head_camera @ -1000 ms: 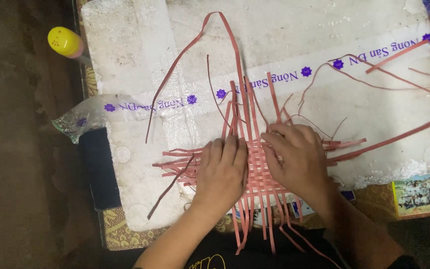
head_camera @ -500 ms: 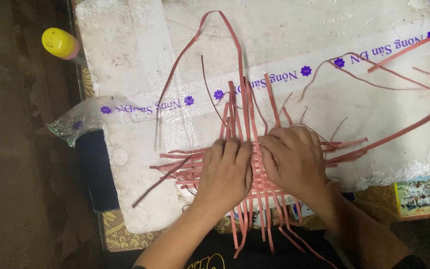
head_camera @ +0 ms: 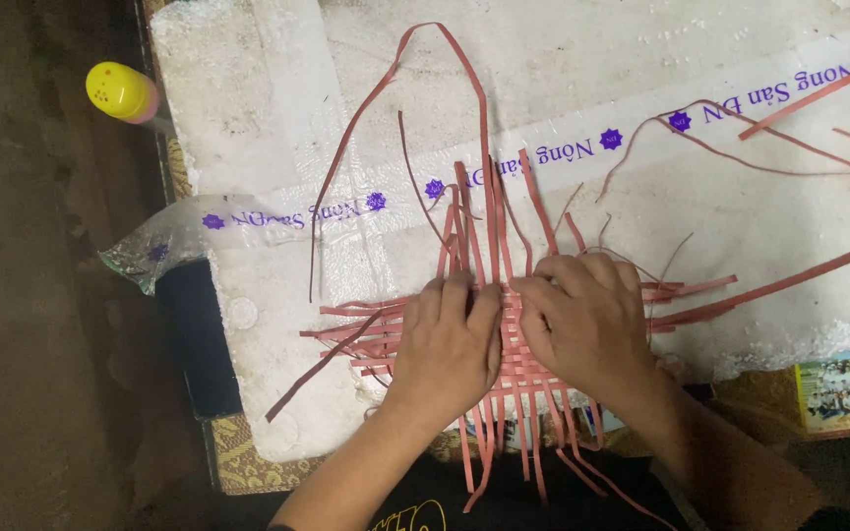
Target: Weaving thin pink plastic strips together on a white foam board to create a mat or base.
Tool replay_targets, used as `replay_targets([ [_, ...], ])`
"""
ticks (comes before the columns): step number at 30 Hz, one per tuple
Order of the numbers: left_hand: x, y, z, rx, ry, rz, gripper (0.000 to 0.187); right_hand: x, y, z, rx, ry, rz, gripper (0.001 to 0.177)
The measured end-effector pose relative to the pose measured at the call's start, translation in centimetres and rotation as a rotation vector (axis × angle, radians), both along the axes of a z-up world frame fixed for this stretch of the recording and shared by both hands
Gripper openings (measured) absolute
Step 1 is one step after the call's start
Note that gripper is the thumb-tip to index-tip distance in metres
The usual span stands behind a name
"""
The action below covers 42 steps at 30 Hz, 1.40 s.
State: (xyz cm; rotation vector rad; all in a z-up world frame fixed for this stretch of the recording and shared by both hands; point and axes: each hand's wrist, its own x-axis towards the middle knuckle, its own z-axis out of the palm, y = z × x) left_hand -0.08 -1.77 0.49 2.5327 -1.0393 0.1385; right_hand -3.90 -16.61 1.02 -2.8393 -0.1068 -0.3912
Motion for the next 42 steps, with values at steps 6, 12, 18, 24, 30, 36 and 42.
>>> replay_targets([
  [6, -0.1, 0.2, -0.3, 0.002, 0.003, -0.018, 0.028, 0.2, -0.4, 1.1, 0.164, -0.001, 0.039, 0.011],
  [12, -0.3, -0.1, 0.1, -0.013, -0.102, -0.022, 0.024, -0.6, -1.6, 2.0, 0.377, -0.111, -0.04, 0.014],
  [18, -0.1, -0.6, 0.3, 0.01, -0.176, -0.109, 0.027, -0.8, -1.5, 1.5, 0.212, -0.093, -0.062, 0.012],
  [24, 0.0, -0.4, 0.3, 0.015, -0.121, -0.128, 0.031, -0.7, -1.3, 1.5, 0.201, -0.043, -0.033, 0.013],
  [30, 0.1, -0.1, 0.1, 0.039, -0.011, -0.139, 0.032, -0.5, -1.3, 1.9, 0.181, 0.001, -0.02, 0.015],
  [36, 0.2, -0.1, -0.1, 0.029, 0.055, -0.139, 0.03, -0.5, -1.3, 1.6, 0.162, 0.02, -0.005, 0.016],
  [42, 0.3, -0.1, -0.1, 0.02, 0.067, -0.153, 0.029, -0.6, -1.5, 1.5, 0.217, 0.013, 0.002, 0.017],
])
